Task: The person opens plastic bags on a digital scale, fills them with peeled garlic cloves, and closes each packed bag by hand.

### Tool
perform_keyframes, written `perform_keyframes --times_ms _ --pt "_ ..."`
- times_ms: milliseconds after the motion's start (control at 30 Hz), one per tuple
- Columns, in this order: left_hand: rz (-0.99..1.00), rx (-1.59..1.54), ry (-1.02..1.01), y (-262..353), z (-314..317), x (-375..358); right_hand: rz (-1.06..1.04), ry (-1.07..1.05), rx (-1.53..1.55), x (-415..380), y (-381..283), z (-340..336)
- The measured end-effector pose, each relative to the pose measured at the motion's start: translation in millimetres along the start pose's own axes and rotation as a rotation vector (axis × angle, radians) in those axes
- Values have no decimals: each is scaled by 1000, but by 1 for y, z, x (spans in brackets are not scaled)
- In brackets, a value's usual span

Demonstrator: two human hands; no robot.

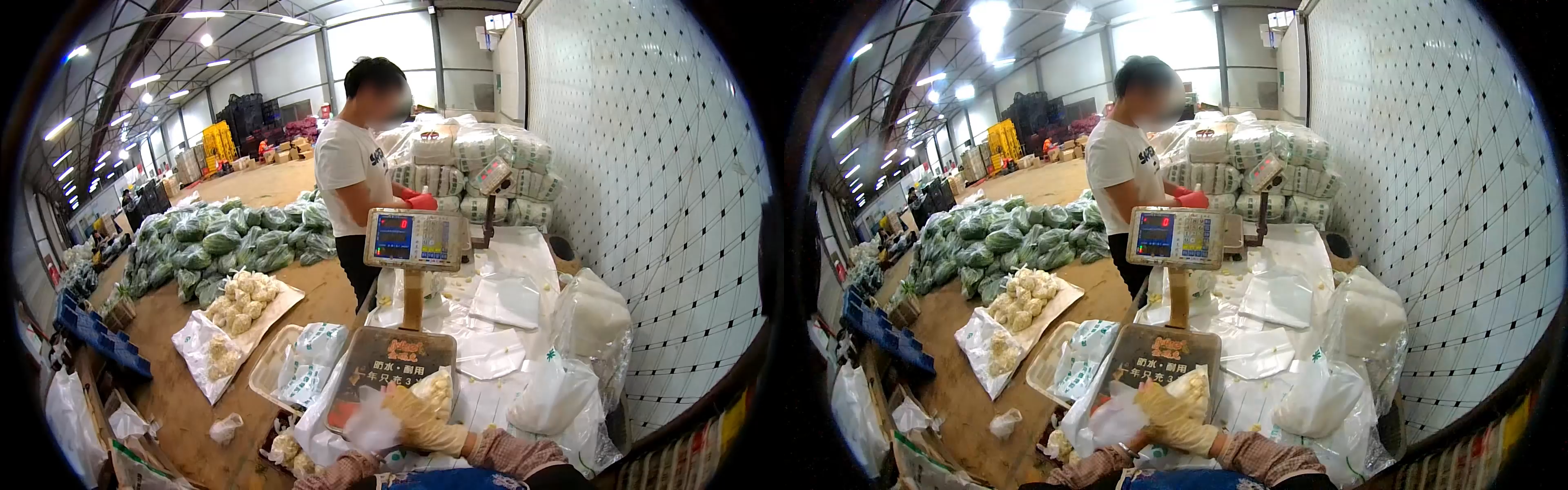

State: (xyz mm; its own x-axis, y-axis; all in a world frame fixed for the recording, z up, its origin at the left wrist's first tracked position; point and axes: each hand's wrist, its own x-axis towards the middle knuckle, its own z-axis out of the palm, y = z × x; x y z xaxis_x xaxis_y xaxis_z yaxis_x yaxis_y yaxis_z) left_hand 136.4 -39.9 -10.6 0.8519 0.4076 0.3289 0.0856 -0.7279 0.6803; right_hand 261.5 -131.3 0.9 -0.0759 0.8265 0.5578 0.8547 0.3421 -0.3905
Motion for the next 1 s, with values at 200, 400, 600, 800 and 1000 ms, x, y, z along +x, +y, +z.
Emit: perform_keyframes --times_ms 200,400,600,800,1000 --pt "-1 156 99 -9 1 -2 240 68 639 8 -35 0" --pt "-195 554 299 -64 43 24 -181 72 48 -20 -19 -7" --pt "-108 351 333 -7 -17 21 289 -350 245 19 -50 -76" --pt "133 64 326 -4 -24 23 106 -157 337 9 0 -39" --pt "-249 -598 -2 15 -30 23 106 -169 372 11 -9 -50"
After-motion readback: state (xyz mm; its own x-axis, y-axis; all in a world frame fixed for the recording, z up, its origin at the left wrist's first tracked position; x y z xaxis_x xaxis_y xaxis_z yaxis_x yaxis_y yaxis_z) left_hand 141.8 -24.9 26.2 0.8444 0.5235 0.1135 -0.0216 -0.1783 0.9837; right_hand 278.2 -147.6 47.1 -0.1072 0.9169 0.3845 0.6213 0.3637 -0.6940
